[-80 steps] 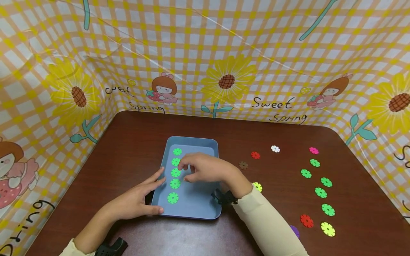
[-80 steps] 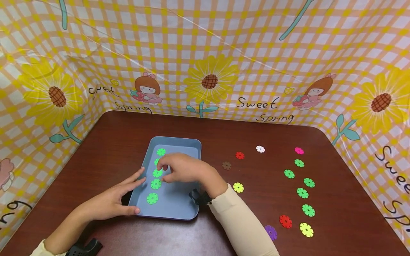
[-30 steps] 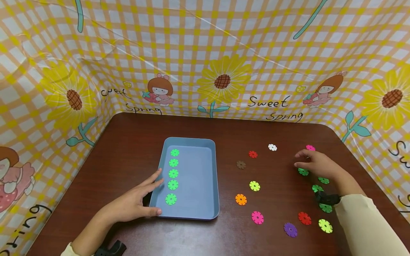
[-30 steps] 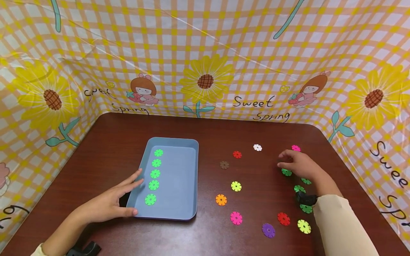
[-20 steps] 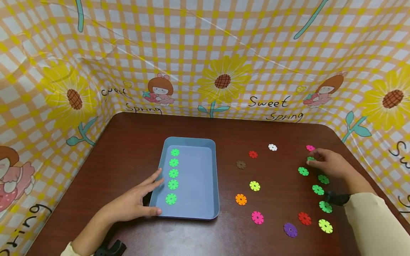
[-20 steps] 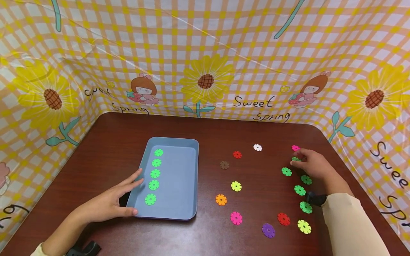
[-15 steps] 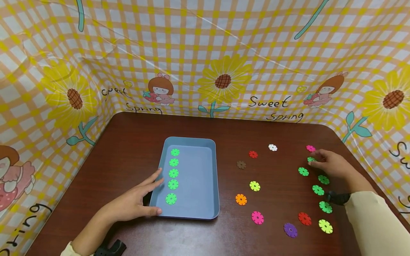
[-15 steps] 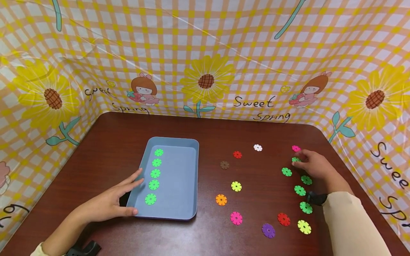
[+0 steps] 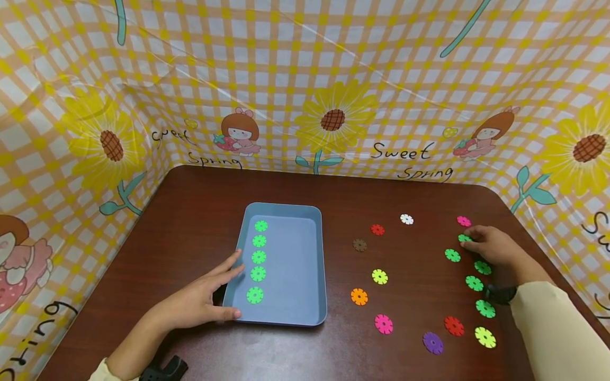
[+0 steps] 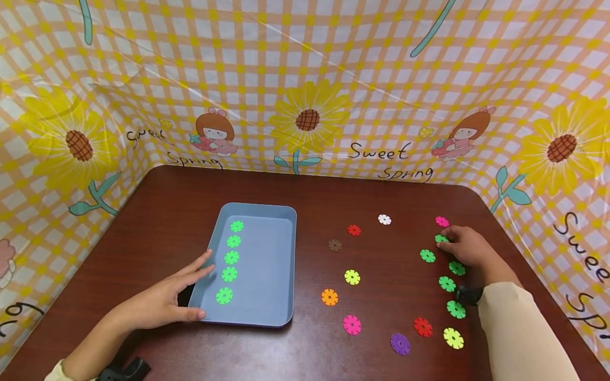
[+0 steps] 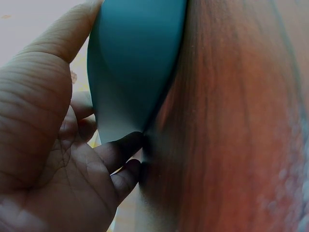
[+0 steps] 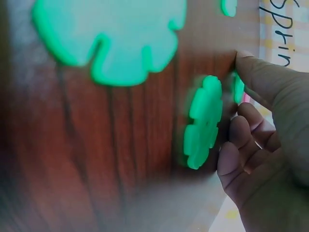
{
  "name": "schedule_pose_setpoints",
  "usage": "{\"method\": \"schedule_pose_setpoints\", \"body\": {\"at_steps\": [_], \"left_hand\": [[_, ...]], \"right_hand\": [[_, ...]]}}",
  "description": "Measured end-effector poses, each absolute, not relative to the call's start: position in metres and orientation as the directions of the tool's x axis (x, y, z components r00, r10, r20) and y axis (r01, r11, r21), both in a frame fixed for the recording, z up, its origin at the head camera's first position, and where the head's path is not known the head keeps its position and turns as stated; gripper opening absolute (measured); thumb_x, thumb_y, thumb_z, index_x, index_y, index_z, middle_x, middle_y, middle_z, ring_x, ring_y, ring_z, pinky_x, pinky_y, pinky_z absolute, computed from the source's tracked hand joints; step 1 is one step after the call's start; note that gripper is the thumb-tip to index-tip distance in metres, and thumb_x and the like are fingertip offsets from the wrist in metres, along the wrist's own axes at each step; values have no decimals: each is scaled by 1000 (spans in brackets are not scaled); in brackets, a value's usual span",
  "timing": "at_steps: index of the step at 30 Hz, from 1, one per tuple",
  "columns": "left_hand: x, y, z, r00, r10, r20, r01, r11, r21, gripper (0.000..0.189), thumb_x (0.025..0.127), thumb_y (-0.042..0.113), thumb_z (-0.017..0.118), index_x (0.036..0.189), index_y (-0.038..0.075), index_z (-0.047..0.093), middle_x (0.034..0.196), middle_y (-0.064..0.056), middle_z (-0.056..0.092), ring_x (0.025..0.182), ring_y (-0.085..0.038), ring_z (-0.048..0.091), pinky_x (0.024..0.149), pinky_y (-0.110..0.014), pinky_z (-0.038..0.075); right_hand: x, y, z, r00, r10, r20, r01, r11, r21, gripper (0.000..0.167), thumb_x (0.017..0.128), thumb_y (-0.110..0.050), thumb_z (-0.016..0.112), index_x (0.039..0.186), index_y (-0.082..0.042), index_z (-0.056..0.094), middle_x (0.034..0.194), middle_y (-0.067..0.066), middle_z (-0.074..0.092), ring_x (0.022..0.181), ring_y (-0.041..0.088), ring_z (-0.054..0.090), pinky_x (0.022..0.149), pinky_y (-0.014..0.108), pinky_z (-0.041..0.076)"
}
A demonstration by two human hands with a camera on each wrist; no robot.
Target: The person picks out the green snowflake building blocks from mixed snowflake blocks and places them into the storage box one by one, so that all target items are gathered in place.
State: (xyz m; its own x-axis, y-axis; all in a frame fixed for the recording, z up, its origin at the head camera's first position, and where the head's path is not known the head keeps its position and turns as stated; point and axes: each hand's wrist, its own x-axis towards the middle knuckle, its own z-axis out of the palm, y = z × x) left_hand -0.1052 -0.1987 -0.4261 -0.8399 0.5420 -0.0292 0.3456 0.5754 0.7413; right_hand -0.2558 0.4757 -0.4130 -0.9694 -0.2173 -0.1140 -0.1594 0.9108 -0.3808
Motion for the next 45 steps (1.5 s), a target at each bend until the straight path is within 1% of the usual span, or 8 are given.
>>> {"method": "schedule_pose_setpoints", "body": {"at_steps": [4,9,17,24,33,35,41,45], "left_hand": [[-106,-199,-425,-840,542,-30,343,573,744,96,83,50,77,155,5,33,167,-2,7,149,-28,17,109,-59,29],[-106,-199,-425,-844,536,-34,336,576,746,96,83,49,78,155,6,32,167,-1,7,149,-28,16,109,-59,28],[-105,-199,-426,-846,531,-40,331,584,741,97,83,52,77,156,7,32,167,0,7,149,-28,17,109,-59,29],[-104,-200,-426,-846,532,-25,344,581,737,96,83,51,77,155,6,33,167,2,7,149,-27,16,109,-59,29],[-105,-199,-426,-846,533,-28,339,578,743,96,83,51,77,155,6,33,167,1,7,149,-27,16,109,-59,29],[-105,-199,-427,-845,534,-30,337,575,746,96,83,51,77,155,6,33,167,2,7,149,-26,16,109,-58,29],[-105,-199,-427,-843,537,-24,344,573,744,95,83,50,77,155,6,33,167,1,7,149,-26,16,109,-58,29],[-105,-199,-427,-841,541,-22,347,570,744,95,83,49,77,155,5,32,167,1,6,149,-26,15,109,-58,28]], "right_hand": [[-257,475,-414,-971,-217,-100,-165,912,-374,34,98,-17,65,113,12,57,97,21,64,81,24,55,69,39,46],[-258,477,-414,-974,-203,-101,-153,919,-364,36,97,-21,66,114,9,56,95,18,63,81,25,55,68,39,45],[-255,476,-413,-978,-189,-90,-146,923,-356,41,98,-26,65,119,7,56,103,25,62,93,39,58,71,42,47],[-255,473,-412,-976,-198,-89,-152,915,-374,41,97,-26,67,118,7,58,101,21,64,88,33,59,69,39,47],[-254,460,-405,-972,-209,-105,-150,900,-408,50,99,-32,63,127,9,54,122,35,57,109,51,54,82,56,47],[-254,453,-402,-971,-219,-96,-159,893,-422,51,100,-33,62,128,8,53,123,34,57,110,49,55,82,54,47],[-255,428,-390,-977,-188,-104,-114,863,-493,44,100,-40,60,127,-5,56,115,19,58,96,33,54,73,40,47],[-260,411,-381,-975,-208,-77,-147,865,-480,44,100,-41,59,127,-7,56,116,18,57,101,33,54,77,45,47]]}}
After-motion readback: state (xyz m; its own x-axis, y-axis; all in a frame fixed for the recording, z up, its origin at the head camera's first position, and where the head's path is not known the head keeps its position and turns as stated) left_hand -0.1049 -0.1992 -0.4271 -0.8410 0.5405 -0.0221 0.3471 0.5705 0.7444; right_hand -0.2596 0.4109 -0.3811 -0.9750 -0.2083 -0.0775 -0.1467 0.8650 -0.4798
